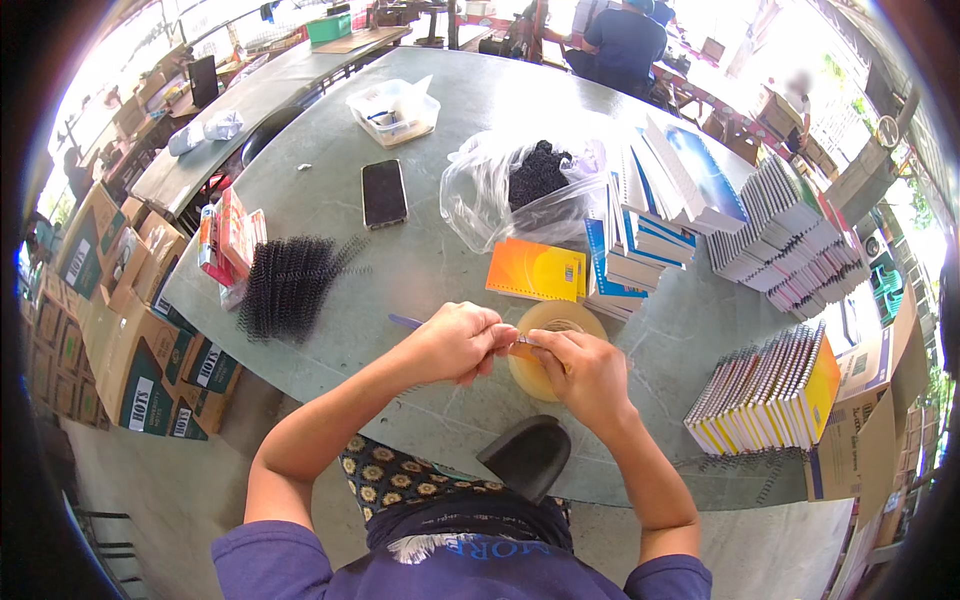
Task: The person repeatedly picks up spiral-bound notebooks from a stack, wraps each one with clear packing tape, and places the taped notebook onto a growing pile. The person uses a roll of tape and a small black plastic cutter to apply and cut the tape on each notebook.
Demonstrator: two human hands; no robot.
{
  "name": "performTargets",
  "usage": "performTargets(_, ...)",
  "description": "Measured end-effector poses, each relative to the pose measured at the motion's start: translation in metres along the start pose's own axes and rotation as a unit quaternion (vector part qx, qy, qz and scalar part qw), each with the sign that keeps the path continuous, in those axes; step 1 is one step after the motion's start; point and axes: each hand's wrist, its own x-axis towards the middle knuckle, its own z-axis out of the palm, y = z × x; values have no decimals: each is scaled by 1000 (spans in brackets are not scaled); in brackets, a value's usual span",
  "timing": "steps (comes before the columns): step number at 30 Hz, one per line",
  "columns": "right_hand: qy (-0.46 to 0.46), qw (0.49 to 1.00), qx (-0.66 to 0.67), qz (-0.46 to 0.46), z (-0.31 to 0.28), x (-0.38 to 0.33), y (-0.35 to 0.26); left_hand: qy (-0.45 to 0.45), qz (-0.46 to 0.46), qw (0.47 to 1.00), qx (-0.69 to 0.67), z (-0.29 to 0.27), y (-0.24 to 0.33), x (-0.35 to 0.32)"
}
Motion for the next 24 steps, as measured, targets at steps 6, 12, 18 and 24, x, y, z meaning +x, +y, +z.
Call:
performTargets(6, 13, 999, -22, 44, -5, 6, -5, 201, 286, 929, 120, 13, -32, 19)
performTargets(12, -52, 991, -53, 109, -15, 4, 8, 370, 398, 773, 327, 32, -28, 16)
performTargets(18, -24, 913, 352, 203, -15, -18, 55, 163, 322, 901, 243, 136, -70, 4)
performTargets(24, 106, 849, 475, 206, -1, -31, 58, 452, 404, 784, 133, 37, -8, -23)
